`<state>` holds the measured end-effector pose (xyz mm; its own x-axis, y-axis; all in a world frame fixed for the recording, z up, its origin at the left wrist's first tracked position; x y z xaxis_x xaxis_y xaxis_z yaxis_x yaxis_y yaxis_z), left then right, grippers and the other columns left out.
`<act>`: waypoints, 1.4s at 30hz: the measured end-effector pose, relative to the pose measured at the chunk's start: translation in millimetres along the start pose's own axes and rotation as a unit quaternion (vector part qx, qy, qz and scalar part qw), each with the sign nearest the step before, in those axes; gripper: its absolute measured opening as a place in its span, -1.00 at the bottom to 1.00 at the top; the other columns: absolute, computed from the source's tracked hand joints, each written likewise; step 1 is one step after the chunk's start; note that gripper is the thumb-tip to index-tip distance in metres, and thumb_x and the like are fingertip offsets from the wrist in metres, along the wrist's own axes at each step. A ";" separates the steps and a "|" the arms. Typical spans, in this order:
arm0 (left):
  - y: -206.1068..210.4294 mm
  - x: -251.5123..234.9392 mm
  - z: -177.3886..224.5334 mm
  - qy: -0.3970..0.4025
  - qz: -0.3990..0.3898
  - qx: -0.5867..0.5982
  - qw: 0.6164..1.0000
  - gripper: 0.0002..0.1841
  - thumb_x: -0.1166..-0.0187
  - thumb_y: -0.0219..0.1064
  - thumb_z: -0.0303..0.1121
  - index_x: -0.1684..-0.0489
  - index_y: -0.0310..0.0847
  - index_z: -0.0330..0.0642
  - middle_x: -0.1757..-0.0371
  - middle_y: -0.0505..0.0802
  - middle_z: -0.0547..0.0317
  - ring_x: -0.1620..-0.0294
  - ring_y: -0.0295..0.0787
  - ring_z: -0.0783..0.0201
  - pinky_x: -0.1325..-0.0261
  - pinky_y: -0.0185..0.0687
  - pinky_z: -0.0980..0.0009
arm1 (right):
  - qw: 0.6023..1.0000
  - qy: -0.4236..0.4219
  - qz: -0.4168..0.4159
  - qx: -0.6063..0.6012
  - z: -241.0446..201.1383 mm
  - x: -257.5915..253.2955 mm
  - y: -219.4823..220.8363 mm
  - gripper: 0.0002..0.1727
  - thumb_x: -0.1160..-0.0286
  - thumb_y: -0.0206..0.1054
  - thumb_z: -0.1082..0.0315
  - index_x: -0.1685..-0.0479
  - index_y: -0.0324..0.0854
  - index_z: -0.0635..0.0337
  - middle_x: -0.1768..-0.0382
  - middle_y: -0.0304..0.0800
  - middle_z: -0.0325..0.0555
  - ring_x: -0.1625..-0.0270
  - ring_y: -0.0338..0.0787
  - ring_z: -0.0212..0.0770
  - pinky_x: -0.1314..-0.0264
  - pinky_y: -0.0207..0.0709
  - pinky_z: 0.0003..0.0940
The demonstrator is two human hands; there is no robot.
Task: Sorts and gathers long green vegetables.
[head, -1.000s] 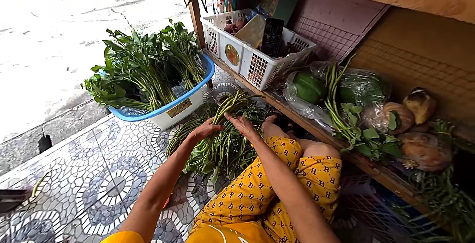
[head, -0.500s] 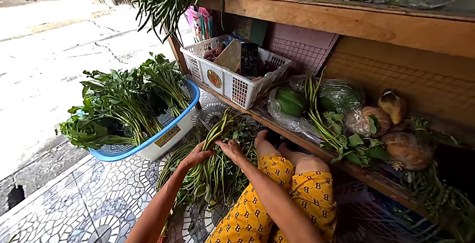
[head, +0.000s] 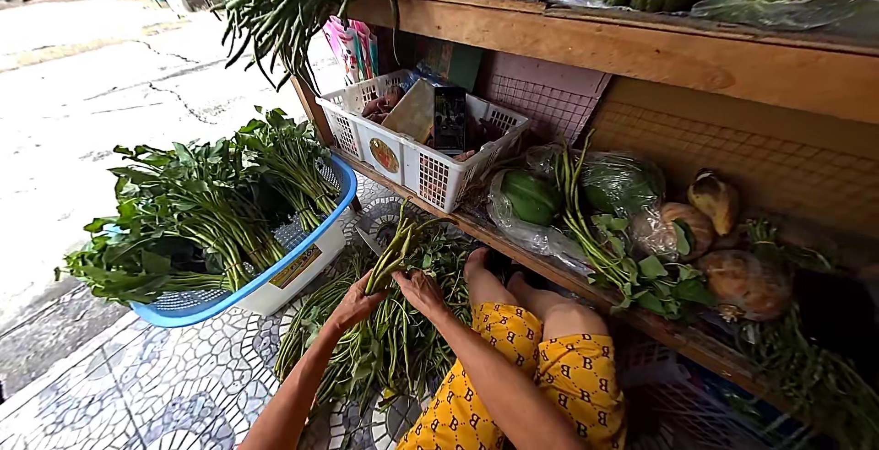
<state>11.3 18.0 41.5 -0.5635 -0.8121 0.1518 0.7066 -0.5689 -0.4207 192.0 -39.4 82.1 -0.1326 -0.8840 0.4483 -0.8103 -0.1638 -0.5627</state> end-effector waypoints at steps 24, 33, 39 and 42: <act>10.2 3.5 -23.5 -0.009 0.005 -0.028 1.000 -0.48 -0.52 0.35 -0.23 -0.45 0.52 -0.25 0.12 0.81 0.00 0.30 0.73 0.27 0.10 0.68 0.18 | 0.999 -0.007 0.006 -0.048 7.6 -8.2 16.4 -0.43 -0.77 0.12 -0.13 -0.13 0.75 0.22 -0.16 0.81 0.18 -0.31 0.76 0.12 -0.35 0.52 0.21; 4.6 12.5 -22.6 -0.012 0.018 -0.015 1.000 -0.51 -0.51 0.35 -0.25 -0.40 0.53 -0.26 0.15 0.79 0.08 0.33 0.71 0.32 0.17 0.68 0.27 | 0.990 -0.003 -0.097 -0.101 6.7 -3.9 11.2 -0.34 -0.78 0.09 -0.21 -0.28 0.61 0.28 0.07 0.65 0.08 0.18 0.58 -0.09 0.02 0.47 -0.07; 6.1 11.9 -24.1 -0.036 0.017 -0.011 0.999 -0.51 -0.54 0.36 -0.30 -0.44 0.50 -0.26 0.14 0.80 0.05 0.35 0.70 0.33 0.18 0.68 0.26 | 0.995 -0.001 -0.095 -0.004 -8.1 8.8 1.3 0.01 -0.41 0.32 -0.46 -0.56 0.45 0.29 -0.41 0.66 0.27 -0.51 0.62 0.19 -0.55 0.41 0.24; 10.5 10.2 -26.0 -0.046 0.009 -0.051 0.998 -0.50 -0.56 0.35 -0.26 -0.45 0.51 -0.26 0.10 0.80 -0.06 0.26 0.74 0.18 0.08 0.68 0.11 | 0.998 0.012 -0.058 0.033 -9.2 10.5 5.0 0.04 -0.53 -0.01 -0.57 -0.50 0.53 0.28 -0.38 0.70 0.26 -0.48 0.67 0.19 -0.50 0.45 0.25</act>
Point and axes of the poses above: each hand's wrist, its own x-axis away from the middle knuckle, its own y-axis out of the palm, z = x × y, the point moved 1 cm from there along -x, towards the middle knuckle
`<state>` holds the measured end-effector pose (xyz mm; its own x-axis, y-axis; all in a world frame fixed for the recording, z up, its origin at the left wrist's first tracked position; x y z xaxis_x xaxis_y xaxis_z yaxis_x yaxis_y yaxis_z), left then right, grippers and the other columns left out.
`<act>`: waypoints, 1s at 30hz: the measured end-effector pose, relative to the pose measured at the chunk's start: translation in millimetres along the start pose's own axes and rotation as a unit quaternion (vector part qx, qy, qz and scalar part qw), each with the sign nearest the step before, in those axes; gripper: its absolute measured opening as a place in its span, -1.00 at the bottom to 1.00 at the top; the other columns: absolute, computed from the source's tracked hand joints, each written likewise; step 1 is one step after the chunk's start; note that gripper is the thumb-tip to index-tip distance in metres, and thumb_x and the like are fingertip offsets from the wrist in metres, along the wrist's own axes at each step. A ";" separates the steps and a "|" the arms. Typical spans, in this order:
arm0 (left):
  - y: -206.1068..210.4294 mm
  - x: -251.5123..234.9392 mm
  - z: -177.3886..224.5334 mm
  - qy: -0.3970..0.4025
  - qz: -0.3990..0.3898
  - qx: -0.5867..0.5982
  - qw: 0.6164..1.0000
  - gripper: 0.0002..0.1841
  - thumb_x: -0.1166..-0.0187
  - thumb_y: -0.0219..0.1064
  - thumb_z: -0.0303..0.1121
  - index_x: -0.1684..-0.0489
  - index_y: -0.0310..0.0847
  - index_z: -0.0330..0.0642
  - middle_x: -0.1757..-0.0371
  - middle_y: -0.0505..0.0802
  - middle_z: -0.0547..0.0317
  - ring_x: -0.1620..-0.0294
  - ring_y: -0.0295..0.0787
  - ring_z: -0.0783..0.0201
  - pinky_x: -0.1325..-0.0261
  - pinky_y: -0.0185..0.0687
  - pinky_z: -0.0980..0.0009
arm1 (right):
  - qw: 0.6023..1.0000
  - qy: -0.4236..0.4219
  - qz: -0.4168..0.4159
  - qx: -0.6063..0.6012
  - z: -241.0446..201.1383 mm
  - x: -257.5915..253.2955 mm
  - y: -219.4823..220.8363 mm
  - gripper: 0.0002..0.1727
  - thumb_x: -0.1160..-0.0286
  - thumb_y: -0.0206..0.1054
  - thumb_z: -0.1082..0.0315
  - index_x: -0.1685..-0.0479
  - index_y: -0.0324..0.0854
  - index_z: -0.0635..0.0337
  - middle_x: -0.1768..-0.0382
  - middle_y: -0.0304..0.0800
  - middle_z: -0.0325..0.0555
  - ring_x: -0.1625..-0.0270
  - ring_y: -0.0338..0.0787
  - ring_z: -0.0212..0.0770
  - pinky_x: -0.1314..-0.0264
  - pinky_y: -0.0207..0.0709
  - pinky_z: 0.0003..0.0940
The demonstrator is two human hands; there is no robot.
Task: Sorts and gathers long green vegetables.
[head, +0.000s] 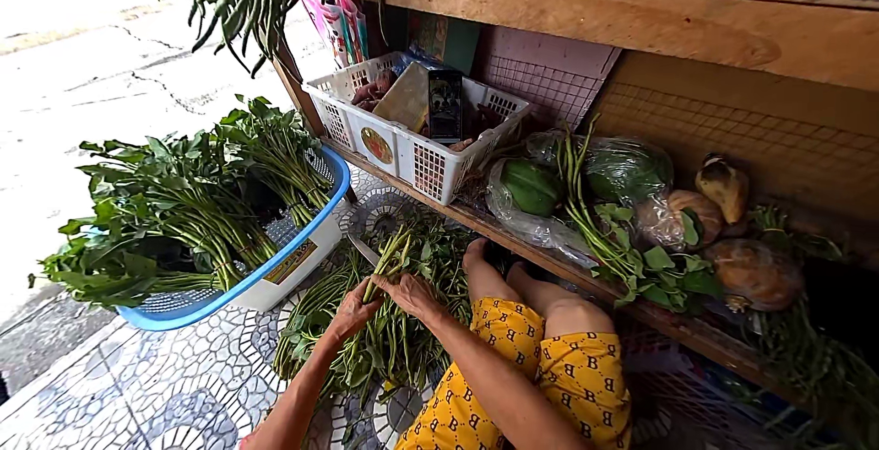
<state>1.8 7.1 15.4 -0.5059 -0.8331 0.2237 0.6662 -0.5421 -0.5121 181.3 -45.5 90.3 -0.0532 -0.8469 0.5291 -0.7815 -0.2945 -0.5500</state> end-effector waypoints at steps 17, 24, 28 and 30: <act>8.6 3.0 1.3 -0.004 0.053 -0.107 0.993 -0.49 -0.58 0.29 -0.19 -0.44 0.54 -0.30 0.11 0.83 -0.29 0.04 0.80 -0.21 -0.11 0.57 -0.25 | 0.992 -0.002 0.027 -0.126 14.3 -7.2 15.6 -0.11 -0.63 0.08 -0.44 0.01 0.71 0.40 -0.11 0.77 0.30 -0.28 0.74 0.18 -0.32 0.51 0.23; 4.1 -0.2 17.4 -0.029 0.070 -0.202 0.976 -0.47 -0.67 0.26 -0.21 -0.59 0.45 -0.22 0.10 0.85 -0.37 -0.04 0.81 -0.37 -0.16 0.53 -0.36 | 0.988 0.008 0.030 -0.151 15.3 -8.3 14.1 -0.10 -0.70 -0.02 -0.42 -0.04 0.72 0.40 -0.15 0.76 0.31 -0.29 0.73 0.19 -0.34 0.49 0.25; 5.1 -2.1 21.3 -0.050 0.053 -0.199 0.977 -0.48 -0.67 0.24 -0.20 -0.57 0.45 -0.24 0.03 0.84 -0.38 -0.10 0.79 -0.34 -0.22 0.53 -0.33 | 0.997 -0.015 0.007 -0.076 12.0 -5.7 7.3 -0.02 -0.65 -0.10 -0.49 -0.35 0.64 0.34 -0.33 0.71 0.31 -0.45 0.67 0.23 -0.47 0.44 0.30; 8.3 -0.4 20.8 -0.064 0.045 -0.214 0.974 -0.51 -0.69 0.24 -0.18 -0.50 0.50 -0.27 0.04 0.84 -0.36 -0.10 0.79 -0.32 -0.22 0.53 -0.31 | 0.998 0.011 0.008 -0.057 9.9 -0.9 6.3 0.03 -0.51 0.02 -0.58 -0.45 0.57 0.29 -0.37 0.70 0.26 -0.48 0.66 0.20 -0.48 0.45 0.27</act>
Point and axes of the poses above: each hand's wrist, its own x-axis away from the middle knuckle, its own y-axis out of the palm, z = x × y, the point moved 1 cm from there along -x, towards the middle knuckle
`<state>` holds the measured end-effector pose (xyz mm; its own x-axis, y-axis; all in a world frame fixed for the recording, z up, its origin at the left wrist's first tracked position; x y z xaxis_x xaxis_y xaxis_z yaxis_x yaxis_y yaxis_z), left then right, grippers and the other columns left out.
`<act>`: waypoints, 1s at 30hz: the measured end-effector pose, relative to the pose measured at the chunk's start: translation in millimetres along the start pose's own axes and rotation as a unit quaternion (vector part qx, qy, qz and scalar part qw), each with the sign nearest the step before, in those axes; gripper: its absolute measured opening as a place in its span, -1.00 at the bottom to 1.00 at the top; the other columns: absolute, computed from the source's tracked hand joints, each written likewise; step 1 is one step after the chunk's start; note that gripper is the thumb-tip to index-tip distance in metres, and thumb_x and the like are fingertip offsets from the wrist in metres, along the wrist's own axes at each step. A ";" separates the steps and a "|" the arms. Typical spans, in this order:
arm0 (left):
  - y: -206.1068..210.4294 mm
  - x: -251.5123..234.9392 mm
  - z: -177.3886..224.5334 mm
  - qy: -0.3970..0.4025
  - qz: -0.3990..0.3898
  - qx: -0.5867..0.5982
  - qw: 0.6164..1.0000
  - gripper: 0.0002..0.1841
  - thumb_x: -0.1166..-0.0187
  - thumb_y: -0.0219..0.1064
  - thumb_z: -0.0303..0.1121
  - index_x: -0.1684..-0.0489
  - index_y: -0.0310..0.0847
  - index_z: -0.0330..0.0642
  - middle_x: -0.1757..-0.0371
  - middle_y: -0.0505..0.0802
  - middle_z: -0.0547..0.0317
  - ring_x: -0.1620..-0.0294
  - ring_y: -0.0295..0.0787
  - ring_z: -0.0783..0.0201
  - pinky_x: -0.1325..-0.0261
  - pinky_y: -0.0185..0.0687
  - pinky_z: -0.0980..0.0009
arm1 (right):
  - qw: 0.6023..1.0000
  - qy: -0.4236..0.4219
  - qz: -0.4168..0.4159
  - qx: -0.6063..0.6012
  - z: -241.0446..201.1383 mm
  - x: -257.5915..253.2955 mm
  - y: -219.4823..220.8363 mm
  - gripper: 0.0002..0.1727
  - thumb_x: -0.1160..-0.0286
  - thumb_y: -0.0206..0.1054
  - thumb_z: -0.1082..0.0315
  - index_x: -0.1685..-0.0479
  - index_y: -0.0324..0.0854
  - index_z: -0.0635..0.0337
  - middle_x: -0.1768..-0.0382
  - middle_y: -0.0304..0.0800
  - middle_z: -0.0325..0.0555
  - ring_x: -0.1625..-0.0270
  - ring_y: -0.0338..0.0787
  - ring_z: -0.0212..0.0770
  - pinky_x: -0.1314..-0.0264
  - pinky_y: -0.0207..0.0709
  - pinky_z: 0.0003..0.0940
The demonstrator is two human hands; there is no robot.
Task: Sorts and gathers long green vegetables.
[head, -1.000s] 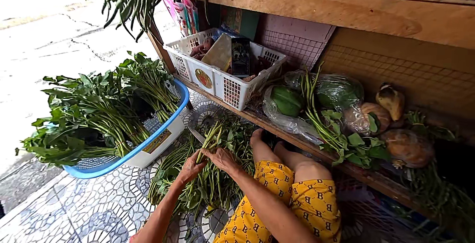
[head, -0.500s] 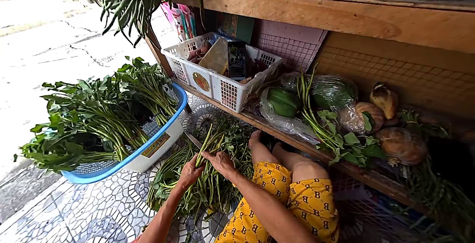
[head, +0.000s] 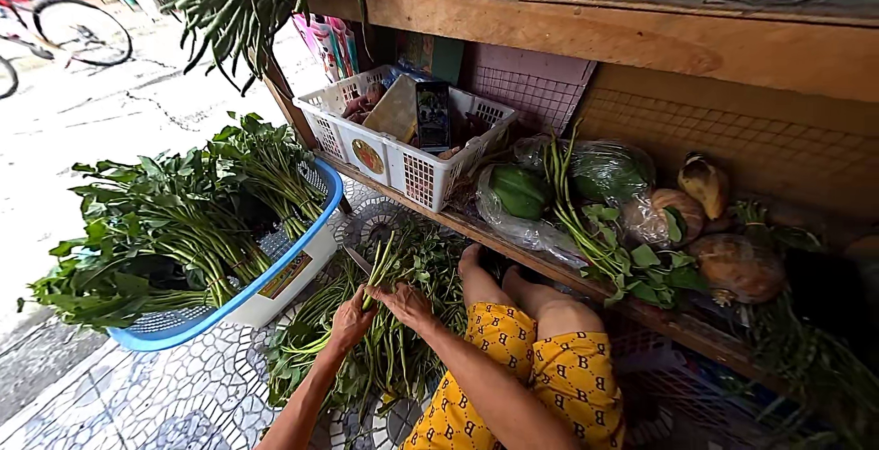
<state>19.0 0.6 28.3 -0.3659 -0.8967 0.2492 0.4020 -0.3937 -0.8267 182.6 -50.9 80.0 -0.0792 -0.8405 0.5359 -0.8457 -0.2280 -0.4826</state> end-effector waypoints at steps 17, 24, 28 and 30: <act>6.6 10.1 3.8 -0.016 -0.001 -0.028 0.999 -0.46 -0.69 0.26 -0.17 -0.61 0.44 -0.22 -0.02 0.85 -0.38 -0.14 0.79 -0.37 -0.25 0.53 -0.31 | 0.997 -0.003 -0.023 -0.068 -2.4 -1.1 10.6 -0.16 -0.79 -0.04 -0.30 -0.14 0.63 0.48 -0.23 0.69 0.37 -0.36 0.68 0.20 -0.41 0.45 0.16; 9.2 10.6 6.4 -0.015 0.010 -0.033 0.999 -0.46 -0.70 0.24 -0.18 -0.65 0.42 -0.14 -0.01 0.86 -0.36 -0.13 0.80 -0.36 -0.22 0.53 -0.34 | 0.995 0.013 -0.010 -0.097 0.5 -4.0 13.5 -0.17 -0.79 -0.05 -0.31 -0.07 0.64 0.44 -0.10 0.70 0.31 -0.16 0.70 0.14 -0.25 0.49 0.11; 9.7 11.9 7.6 -0.014 0.024 -0.044 0.999 -0.47 -0.69 0.26 -0.19 -0.63 0.44 -0.17 0.00 0.86 -0.37 -0.12 0.81 -0.37 -0.21 0.55 -0.32 | 0.994 0.011 -0.008 -0.106 0.1 -3.8 13.7 -0.19 -0.78 -0.04 -0.32 -0.06 0.63 0.42 -0.02 0.68 0.26 -0.02 0.68 0.09 -0.14 0.49 0.07; 10.1 12.5 7.1 -0.007 0.034 -0.044 0.998 -0.46 -0.68 0.28 -0.22 -0.64 0.44 -0.17 0.00 0.87 -0.38 -0.10 0.81 -0.39 -0.19 0.55 -0.34 | 0.993 0.014 -0.012 -0.113 0.8 -4.0 14.4 -0.21 -0.78 -0.05 -0.32 -0.02 0.60 0.37 0.11 0.62 0.17 0.14 0.62 0.01 0.00 0.48 -0.01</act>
Point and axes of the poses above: each hand's wrist, its own x-axis away from the middle knuckle, its own y-axis out of the palm, z = x × y, the point moved 1 cm from there along -x, towards the middle knuckle
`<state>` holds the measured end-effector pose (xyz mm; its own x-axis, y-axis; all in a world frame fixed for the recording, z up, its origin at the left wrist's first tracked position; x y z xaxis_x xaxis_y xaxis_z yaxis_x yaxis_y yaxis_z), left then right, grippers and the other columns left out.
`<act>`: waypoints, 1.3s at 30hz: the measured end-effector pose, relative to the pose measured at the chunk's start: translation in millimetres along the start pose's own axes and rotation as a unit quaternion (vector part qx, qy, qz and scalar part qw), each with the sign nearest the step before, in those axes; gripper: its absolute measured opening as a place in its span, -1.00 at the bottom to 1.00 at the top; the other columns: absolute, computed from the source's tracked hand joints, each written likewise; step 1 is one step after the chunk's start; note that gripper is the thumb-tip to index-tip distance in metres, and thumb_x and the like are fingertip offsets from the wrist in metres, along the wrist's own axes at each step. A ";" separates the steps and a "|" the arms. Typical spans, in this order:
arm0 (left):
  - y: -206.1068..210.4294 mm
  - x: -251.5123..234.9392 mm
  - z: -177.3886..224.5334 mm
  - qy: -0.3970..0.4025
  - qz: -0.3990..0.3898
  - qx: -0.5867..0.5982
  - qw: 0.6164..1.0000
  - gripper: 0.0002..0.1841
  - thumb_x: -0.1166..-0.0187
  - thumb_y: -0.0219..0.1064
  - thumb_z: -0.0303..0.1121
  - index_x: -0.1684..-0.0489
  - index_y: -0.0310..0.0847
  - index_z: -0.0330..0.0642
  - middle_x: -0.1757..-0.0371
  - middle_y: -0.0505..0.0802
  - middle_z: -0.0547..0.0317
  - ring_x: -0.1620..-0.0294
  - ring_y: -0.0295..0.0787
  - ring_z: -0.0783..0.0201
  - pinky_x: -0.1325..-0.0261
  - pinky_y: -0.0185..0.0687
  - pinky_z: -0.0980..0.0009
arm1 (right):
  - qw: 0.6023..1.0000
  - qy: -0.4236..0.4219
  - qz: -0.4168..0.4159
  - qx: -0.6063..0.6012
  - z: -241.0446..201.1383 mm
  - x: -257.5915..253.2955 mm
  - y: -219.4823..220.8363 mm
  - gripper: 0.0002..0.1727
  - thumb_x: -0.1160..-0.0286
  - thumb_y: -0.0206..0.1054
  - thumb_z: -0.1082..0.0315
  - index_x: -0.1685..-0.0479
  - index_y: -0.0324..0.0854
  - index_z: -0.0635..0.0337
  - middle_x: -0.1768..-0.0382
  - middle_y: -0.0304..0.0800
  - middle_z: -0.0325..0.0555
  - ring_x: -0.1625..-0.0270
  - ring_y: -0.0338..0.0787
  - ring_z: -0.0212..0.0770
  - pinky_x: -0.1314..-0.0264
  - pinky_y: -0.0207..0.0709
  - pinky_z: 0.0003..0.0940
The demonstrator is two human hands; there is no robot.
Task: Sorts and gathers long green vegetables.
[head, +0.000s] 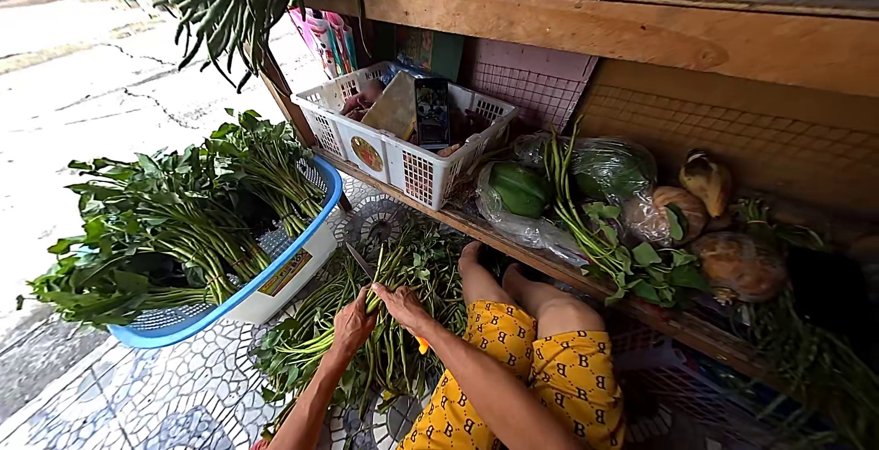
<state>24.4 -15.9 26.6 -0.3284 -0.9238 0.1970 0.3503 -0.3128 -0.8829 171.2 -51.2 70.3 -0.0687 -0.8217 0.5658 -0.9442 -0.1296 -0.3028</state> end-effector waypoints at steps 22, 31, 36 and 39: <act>4.8 9.7 -10.2 -0.030 0.002 0.012 0.999 -0.47 -0.70 0.25 -0.23 -0.64 0.43 -0.17 0.05 0.87 -0.35 -0.07 0.82 -0.37 -0.18 0.56 -0.32 | 0.992 0.048 -0.107 -0.053 -3.5 0.1 3.9 -0.46 -0.87 -0.04 -0.16 -0.05 0.49 0.19 0.38 0.29 -0.22 0.50 0.33 -0.29 0.39 0.34 -0.38; 11.3 12.1 -8.1 -0.037 0.008 0.012 0.999 -0.46 -0.71 0.24 -0.22 -0.66 0.40 -0.18 0.06 0.87 -0.36 -0.06 0.83 -0.37 -0.17 0.57 -0.31 | 0.990 0.057 -0.116 -0.057 -0.3 -3.2 1.0 -0.51 -0.86 0.01 -0.13 -0.01 0.48 0.17 0.44 0.26 -0.27 0.56 0.28 -0.34 0.47 0.26 -0.44; 13.3 13.3 -10.6 -0.035 0.006 0.007 0.999 -0.45 -0.70 0.24 -0.25 -0.68 0.38 -0.19 0.04 0.87 -0.36 -0.08 0.82 -0.38 -0.19 0.56 -0.33 | 0.993 0.028 -0.108 0.035 -2.2 -2.0 -0.2 -0.41 -0.85 -0.01 -0.17 -0.15 0.55 0.24 0.30 0.42 -0.11 0.40 0.42 -0.22 0.26 0.39 -0.26; 16.9 14.6 -11.1 -0.032 0.015 0.014 0.999 -0.47 -0.70 0.26 -0.26 -0.63 0.42 -0.23 0.05 0.87 -0.37 -0.07 0.82 -0.39 -0.18 0.56 -0.33 | 0.994 0.027 -0.100 0.044 -2.3 1.0 1.4 -0.40 -0.84 -0.02 -0.19 -0.09 0.56 0.24 0.30 0.41 -0.12 0.39 0.40 -0.22 0.26 0.38 -0.25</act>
<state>15.8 -32.3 9.9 -0.2603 -0.9450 0.1978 0.3844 -0.2894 -0.8766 169.1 -50.9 72.2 0.0986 -0.7433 0.6617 -0.9091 -0.3378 -0.2439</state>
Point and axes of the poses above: each hand's wrist, its own x-axis away from the middle knuckle, its own y-axis out of the palm, z = x × y, the point moved 1 cm from there along -x, towards the middle knuckle
